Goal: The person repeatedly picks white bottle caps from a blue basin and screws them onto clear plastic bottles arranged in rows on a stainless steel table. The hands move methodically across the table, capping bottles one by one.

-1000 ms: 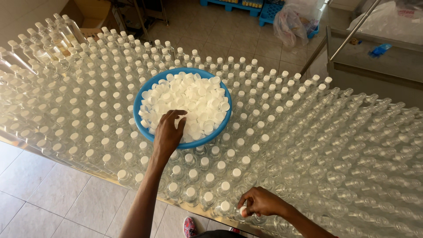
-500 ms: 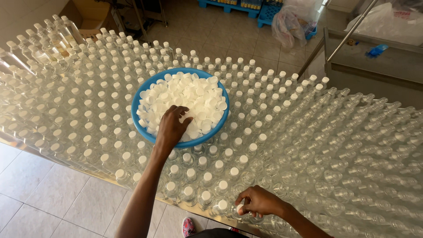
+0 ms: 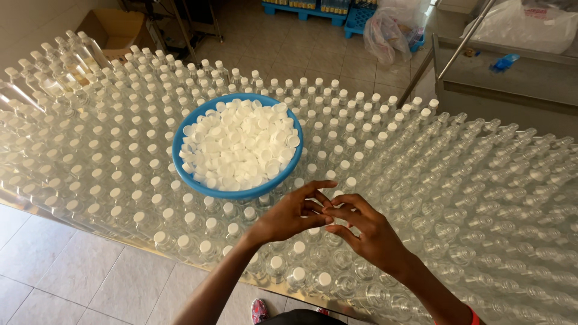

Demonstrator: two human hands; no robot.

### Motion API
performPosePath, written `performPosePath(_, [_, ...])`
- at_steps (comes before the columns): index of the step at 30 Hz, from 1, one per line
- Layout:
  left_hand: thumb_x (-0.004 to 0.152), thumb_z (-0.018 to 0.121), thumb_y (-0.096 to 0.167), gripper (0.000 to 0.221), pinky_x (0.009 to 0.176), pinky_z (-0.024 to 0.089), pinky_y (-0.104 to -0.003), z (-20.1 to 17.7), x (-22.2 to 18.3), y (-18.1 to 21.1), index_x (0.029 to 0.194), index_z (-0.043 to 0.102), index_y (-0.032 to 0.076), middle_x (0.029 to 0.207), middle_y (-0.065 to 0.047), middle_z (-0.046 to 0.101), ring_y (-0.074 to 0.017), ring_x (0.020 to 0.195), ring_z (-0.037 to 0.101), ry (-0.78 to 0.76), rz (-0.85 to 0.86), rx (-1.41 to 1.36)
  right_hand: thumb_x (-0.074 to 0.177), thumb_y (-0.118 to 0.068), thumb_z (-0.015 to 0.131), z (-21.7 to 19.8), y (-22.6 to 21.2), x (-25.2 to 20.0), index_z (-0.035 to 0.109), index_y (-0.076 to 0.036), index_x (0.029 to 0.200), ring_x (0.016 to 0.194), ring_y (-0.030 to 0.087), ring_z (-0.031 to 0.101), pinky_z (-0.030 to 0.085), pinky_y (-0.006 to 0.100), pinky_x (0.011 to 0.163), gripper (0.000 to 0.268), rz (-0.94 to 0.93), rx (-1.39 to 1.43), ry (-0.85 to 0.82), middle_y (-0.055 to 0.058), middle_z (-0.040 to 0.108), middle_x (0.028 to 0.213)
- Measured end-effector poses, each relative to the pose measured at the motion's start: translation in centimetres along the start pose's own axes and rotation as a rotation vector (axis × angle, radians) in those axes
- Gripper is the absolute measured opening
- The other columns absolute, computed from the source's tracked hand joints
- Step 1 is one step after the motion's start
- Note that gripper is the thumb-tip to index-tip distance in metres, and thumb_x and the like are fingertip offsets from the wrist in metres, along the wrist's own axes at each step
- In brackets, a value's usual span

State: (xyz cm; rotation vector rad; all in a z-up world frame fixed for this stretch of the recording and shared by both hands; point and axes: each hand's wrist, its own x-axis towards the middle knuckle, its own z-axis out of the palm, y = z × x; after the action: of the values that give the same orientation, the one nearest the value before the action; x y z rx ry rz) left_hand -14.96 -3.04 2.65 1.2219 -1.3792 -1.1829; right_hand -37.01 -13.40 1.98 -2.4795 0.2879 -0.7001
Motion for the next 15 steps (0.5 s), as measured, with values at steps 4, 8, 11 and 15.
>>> performPosePath(4, [0.094, 0.076, 0.036, 0.08, 0.108, 0.064, -0.041, -1.2, -0.2, -0.6, 0.164, 0.041, 0.017, 0.138, -0.013, 0.075, -0.0254, 0.131, 0.073, 0.016, -0.03, 0.097, 0.101, -0.02, 0.074, 0.6, 1.4, -0.7, 0.074, -0.013, 0.136, 0.122, 0.022, 0.076, 0.066, 0.035, 0.092, 0.036, 0.008, 0.01, -0.028, 0.006, 0.072, 0.133])
performPosePath(8, [0.101, 0.069, 0.037, 0.054, 0.105, 0.064, -0.038, -4.9, -1.4, -1.0, 0.15, 0.058, 0.017, 0.145, -0.008, 0.07, -0.0247, 0.125, 0.071, 0.351, -0.101, 0.466, 0.104, -0.018, 0.064, 3.5, 4.2, -2.8, 0.063, -0.024, 0.151, 0.11, 0.014, 0.073, 0.065, 0.03, 0.099, 0.047, 0.424, 0.001, -0.477, 0.002, 0.064, 0.145])
performPosePath(11, [0.105, 0.067, 0.028, 0.043, 0.114, 0.055, -0.047, -9.3, -2.0, -2.9, 0.145, 0.063, 0.015, 0.148, -0.01, 0.068, -0.0283, 0.134, 0.065, 0.584, -0.067, 0.617, 0.105, -0.018, 0.066, 7.1, 6.4, -5.0, 0.06, -0.019, 0.153, 0.125, 0.017, 0.066, 0.055, 0.037, 0.111, 0.049, 0.423, -0.02, -0.627, 0.003, 0.064, 0.141])
performPosePath(15, [0.107, 0.068, 0.015, 0.026, 0.103, 0.054, -0.055, -13.8, -2.2, -6.2, 0.132, 0.072, 0.009, 0.137, -0.014, 0.071, -0.0371, 0.129, 0.067, 0.854, 0.006, 0.744, 0.103, -0.018, 0.072, 10.8, 9.9, -7.0, 0.068, -0.009, 0.138, 0.124, 0.022, 0.06, 0.053, 0.037, 0.099, 0.036, 0.309, -0.049, -0.662, 0.003, 0.061, 0.127])
